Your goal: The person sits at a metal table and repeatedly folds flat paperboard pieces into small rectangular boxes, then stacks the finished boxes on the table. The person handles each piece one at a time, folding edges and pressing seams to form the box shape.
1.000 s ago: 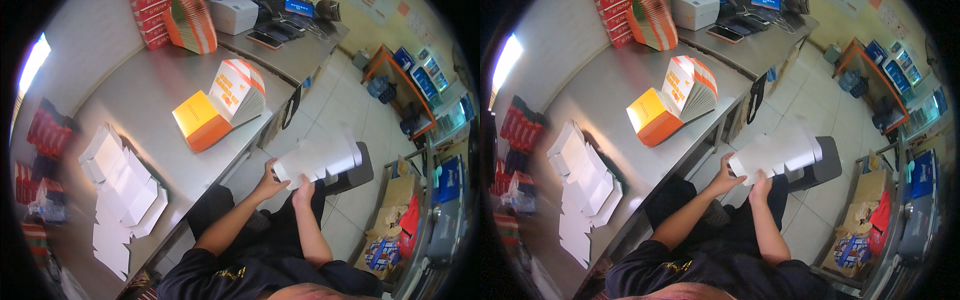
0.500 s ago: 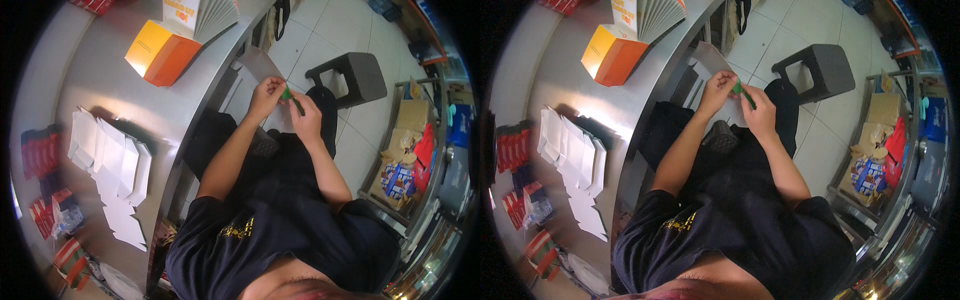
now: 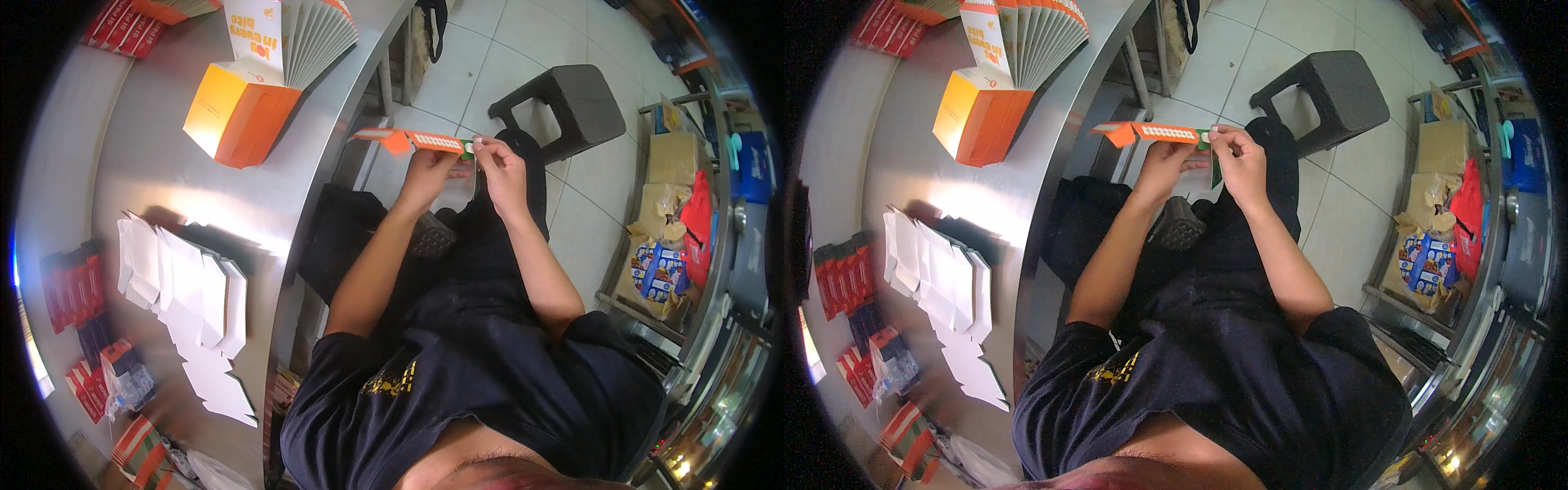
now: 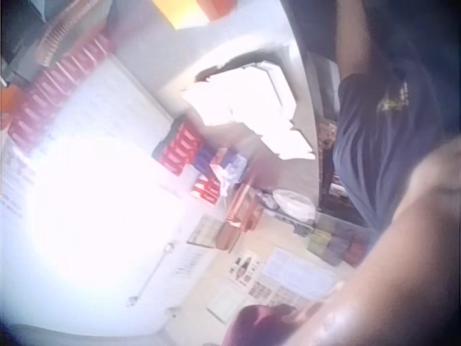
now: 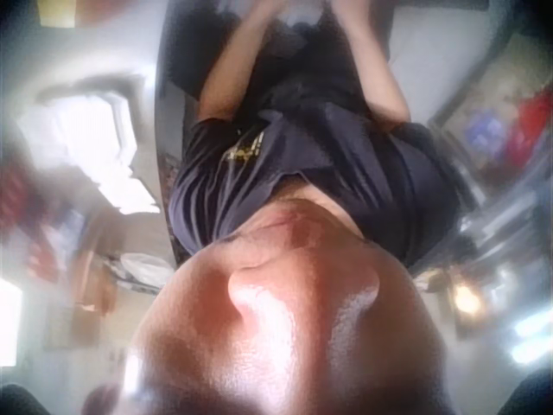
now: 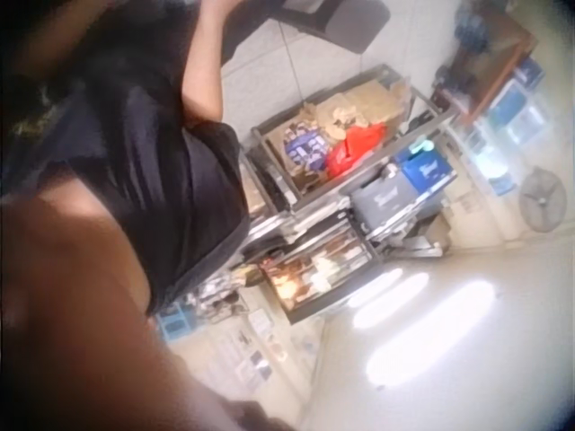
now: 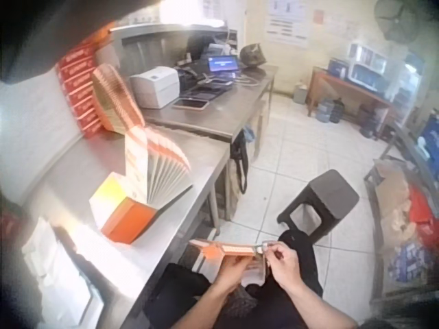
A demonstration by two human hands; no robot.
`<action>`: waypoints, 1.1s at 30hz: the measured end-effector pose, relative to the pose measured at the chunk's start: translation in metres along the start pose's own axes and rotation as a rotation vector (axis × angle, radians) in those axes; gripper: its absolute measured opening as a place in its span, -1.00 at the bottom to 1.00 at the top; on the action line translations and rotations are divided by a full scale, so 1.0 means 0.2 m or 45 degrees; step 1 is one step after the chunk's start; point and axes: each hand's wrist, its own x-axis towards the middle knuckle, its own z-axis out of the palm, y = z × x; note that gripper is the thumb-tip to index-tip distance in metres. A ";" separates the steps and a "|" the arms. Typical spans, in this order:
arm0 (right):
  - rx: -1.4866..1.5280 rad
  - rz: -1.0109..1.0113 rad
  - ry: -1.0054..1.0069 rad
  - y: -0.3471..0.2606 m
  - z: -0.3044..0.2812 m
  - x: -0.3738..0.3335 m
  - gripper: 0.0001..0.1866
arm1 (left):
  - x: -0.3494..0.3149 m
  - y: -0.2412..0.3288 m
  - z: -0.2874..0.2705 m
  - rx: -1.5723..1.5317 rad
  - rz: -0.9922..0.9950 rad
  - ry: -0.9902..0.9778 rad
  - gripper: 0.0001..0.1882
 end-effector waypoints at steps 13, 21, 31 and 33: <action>-0.242 0.048 -0.063 -0.08 -0.01 -0.04 -0.72 | 0.00 0.01 -0.02 0.418 0.139 0.037 -0.82; -0.564 -0.174 0.125 -0.10 0.03 -0.05 -0.75 | -0.01 -0.06 0.03 0.891 0.443 0.167 -0.84; -0.713 0.100 -0.112 -0.19 -0.24 0.05 -0.63 | -0.01 0.15 -0.05 0.655 0.525 0.497 -0.68; -0.633 -0.070 -0.066 -0.15 -0.26 0.04 -0.65 | 0.04 0.13 -0.17 0.253 0.071 0.128 -0.65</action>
